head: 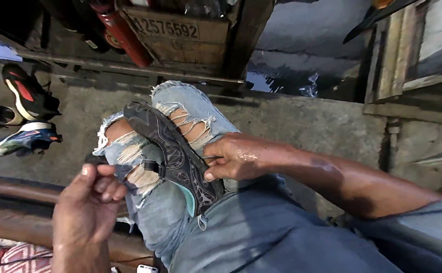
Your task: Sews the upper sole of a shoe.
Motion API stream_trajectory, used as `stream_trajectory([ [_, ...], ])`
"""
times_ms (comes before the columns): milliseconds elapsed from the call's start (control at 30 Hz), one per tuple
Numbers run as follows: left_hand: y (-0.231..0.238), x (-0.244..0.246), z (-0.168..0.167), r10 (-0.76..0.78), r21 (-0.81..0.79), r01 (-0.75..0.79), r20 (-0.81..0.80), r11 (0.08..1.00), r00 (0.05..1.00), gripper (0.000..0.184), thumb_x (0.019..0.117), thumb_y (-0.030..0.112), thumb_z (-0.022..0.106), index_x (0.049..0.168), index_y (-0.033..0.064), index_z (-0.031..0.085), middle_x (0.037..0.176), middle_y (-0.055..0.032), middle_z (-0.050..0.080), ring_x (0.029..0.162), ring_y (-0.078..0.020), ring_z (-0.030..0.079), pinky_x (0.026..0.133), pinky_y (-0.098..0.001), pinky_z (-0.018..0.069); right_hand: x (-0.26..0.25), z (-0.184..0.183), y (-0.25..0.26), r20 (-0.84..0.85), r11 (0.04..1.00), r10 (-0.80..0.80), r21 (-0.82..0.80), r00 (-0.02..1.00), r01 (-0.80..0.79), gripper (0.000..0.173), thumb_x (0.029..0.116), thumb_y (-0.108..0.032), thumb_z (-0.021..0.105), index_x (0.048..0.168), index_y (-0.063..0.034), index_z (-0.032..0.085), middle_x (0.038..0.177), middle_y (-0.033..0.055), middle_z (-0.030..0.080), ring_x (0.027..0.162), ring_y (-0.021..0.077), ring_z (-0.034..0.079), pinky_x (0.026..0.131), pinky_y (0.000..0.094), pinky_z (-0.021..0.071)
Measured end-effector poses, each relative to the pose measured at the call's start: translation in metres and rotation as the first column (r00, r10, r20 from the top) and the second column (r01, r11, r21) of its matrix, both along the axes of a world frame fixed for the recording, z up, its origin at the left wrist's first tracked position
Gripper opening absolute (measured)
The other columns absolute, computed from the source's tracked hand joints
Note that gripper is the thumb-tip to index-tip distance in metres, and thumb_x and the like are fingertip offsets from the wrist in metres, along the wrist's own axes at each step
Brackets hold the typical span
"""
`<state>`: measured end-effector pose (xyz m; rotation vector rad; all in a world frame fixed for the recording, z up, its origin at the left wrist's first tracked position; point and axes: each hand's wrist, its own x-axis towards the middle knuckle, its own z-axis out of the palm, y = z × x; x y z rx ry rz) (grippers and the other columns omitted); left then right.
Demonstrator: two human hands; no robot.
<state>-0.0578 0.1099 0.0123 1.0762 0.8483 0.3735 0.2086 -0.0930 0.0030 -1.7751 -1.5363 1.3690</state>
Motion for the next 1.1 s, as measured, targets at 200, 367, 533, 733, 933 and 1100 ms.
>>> stream_trajectory([
  [200,-0.071,0.018,0.009,-0.398,0.13,0.412,-0.122,0.902,0.909,0.051,0.0923,0.057,0.067,0.114,0.0118,0.07,0.104,-0.0011,0.073,0.093,-0.0149,0.071,0.086,-0.0355,0.0617,0.0,0.008,-0.023,-0.08,0.979,-0.17,0.104,0.982,0.178,0.032,0.0891,-0.015,0.074,0.119,-0.0117,0.063,0.109,0.0012,0.061,0.081,0.0065,0.059,0.067,0.0258,0.054],
  [367,-0.1,0.045,-0.007,-0.183,0.116,0.189,-0.059,0.975,0.981,0.012,0.0913,0.002,0.07,0.103,-0.0022,0.069,0.094,-0.0105,0.074,0.087,-0.0164,0.073,0.083,-0.0334,0.0625,0.002,-0.001,-0.047,-0.105,0.938,-0.155,0.295,0.982,0.18,0.035,0.1001,-0.017,0.062,0.135,-0.0152,0.066,0.108,-0.0014,0.064,0.086,0.0022,0.061,0.073,0.0201,0.0556],
  [533,-0.101,0.043,-0.006,-0.145,0.014,0.145,0.015,0.989,0.989,0.008,0.0921,-0.002,0.067,0.099,-0.0016,0.07,0.093,-0.0116,0.075,0.086,-0.0168,0.073,0.083,-0.0345,0.0625,-0.004,-0.008,-0.046,-0.061,0.894,-0.127,0.426,0.99,0.141,0.031,0.1047,-0.025,0.056,0.128,-0.0098,0.071,0.093,-0.0024,0.068,0.078,0.0007,0.061,0.069,0.018,0.0532],
  [733,-0.102,0.042,-0.009,-0.133,-0.006,0.133,0.029,0.991,0.991,0.009,0.0922,-0.001,0.067,0.101,-0.0026,0.071,0.095,-0.0132,0.074,0.087,-0.0179,0.073,0.084,-0.0362,0.0621,-0.006,-0.011,-0.038,0.014,0.906,-0.088,0.417,0.996,0.074,0.033,0.1062,-0.025,0.051,0.126,-0.0129,0.073,0.093,-0.0014,0.068,0.081,0.0037,0.063,0.07,0.0223,0.0535],
  [933,-0.101,0.041,-0.012,-0.127,-0.013,0.128,0.044,0.992,0.991,0.009,0.0921,-0.002,0.066,0.1,-0.0031,0.07,0.094,-0.0135,0.074,0.087,-0.0181,0.073,0.083,-0.0365,0.0624,-0.006,-0.009,-0.036,0.046,0.924,-0.073,0.379,0.996,0.05,0.033,0.1055,-0.023,0.05,0.126,-0.0134,0.073,0.091,-0.0014,0.067,0.079,0.004,0.062,0.068,0.0223,0.0526],
  [1100,-0.103,0.044,-0.012,-0.134,0.006,0.134,0.033,0.991,0.99,0.009,0.0918,-0.002,0.067,0.099,-0.0022,0.072,0.093,-0.012,0.075,0.086,-0.0166,0.073,0.083,-0.0338,0.0621,-0.007,0.001,-0.033,0.179,0.94,-0.076,0.341,0.981,0.011,0.032,0.1032,-0.022,0.05,0.124,-0.0167,0.075,0.085,-0.0025,0.065,0.072,0.0064,0.061,0.061,0.0261,0.0505],
])
